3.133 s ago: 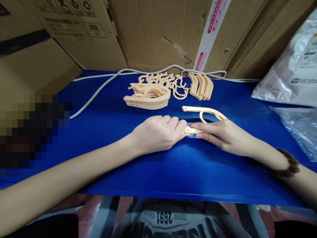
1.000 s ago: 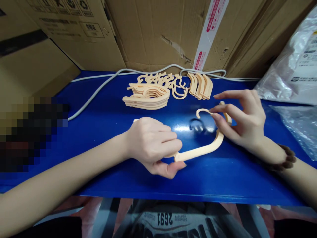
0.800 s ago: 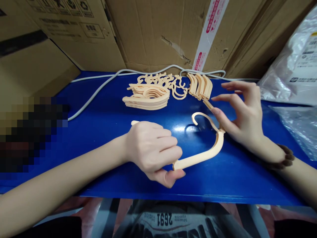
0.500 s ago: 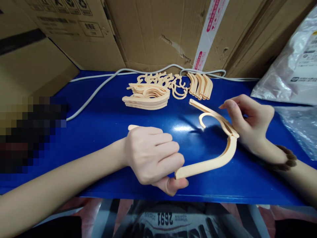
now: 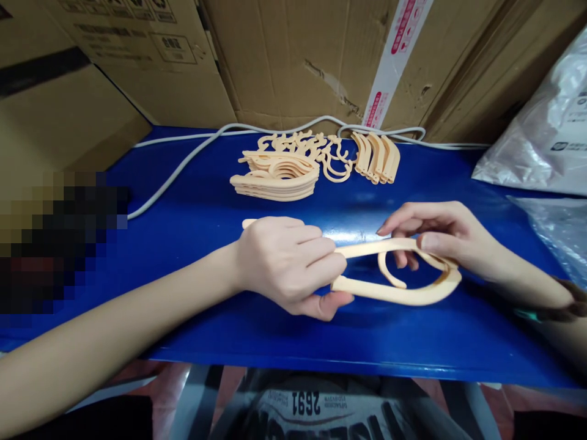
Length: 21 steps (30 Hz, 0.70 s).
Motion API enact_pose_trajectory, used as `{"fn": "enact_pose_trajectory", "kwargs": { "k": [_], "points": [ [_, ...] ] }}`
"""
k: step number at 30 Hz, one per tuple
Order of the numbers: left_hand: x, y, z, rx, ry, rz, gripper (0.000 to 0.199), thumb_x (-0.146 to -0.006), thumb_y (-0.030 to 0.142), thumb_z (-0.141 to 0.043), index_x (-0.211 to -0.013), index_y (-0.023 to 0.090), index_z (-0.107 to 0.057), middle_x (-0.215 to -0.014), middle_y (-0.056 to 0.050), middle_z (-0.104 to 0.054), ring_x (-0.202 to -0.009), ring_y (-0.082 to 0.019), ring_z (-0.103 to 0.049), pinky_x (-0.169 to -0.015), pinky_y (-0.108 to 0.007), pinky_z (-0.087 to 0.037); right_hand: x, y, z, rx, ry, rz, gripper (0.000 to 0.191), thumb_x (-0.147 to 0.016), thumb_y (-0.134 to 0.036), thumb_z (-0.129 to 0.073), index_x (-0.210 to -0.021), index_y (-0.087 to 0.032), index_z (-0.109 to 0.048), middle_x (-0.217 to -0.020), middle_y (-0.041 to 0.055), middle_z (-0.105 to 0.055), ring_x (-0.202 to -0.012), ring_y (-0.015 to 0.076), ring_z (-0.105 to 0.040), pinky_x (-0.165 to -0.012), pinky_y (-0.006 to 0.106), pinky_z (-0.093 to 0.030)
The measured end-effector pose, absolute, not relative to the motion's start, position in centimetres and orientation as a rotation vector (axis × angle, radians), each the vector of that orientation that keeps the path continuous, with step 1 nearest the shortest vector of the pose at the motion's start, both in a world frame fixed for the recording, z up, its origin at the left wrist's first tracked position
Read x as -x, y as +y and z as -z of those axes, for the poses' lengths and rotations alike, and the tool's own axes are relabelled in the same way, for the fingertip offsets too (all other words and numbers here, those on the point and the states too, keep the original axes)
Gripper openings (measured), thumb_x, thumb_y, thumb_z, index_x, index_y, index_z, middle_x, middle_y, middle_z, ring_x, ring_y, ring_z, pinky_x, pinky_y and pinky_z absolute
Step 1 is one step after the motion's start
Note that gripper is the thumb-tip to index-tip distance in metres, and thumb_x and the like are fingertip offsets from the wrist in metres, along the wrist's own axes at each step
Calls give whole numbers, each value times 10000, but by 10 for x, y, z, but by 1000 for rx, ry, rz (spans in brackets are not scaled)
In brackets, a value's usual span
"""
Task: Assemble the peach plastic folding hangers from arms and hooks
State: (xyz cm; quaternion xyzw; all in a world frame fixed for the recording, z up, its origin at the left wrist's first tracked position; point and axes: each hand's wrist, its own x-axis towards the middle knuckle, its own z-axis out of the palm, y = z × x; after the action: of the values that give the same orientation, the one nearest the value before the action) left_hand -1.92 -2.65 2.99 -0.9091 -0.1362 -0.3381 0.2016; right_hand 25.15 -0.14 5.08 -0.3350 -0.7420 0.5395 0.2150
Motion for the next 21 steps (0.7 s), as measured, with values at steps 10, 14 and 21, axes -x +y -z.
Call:
{"fn": "enact_pose_trajectory", "kwargs": {
  "k": [10,14,21],
  "points": [
    [19,-16,-23,2590,-483,945,325,-885,386,-503,-615,210,-459,-503,44,-475,-453,-125,-434,-435,-301,-244,-247,2,-39,1083,-2022,-1205,272,-913,-351,-650,-1150,-236,-581,-831,4,-694,-658,134,-613,-576,252,-492],
    [16,-16,-22,2787,-420,840,186,-823,302,-474,-669,204,-508,-581,15,-503,-528,-153,-432,-482,-307,-291,-248,7,-31,1040,-2046,-961,160,-914,-275,-626,-848,-241,-484,-893,6,-649,-692,146,-602,-639,297,-496],
    [15,-8,-27,2946,-392,604,138,-793,145,-430,-800,156,-567,-813,-87,-618,-781,-236,-533,-751,-381,-451,-253,13,-29,931,-2360,-437,197,-959,-180,-490,-897,-237,-668,-1073,67,-624,-919,212,-626,-795,375,-477]
  ]
}}
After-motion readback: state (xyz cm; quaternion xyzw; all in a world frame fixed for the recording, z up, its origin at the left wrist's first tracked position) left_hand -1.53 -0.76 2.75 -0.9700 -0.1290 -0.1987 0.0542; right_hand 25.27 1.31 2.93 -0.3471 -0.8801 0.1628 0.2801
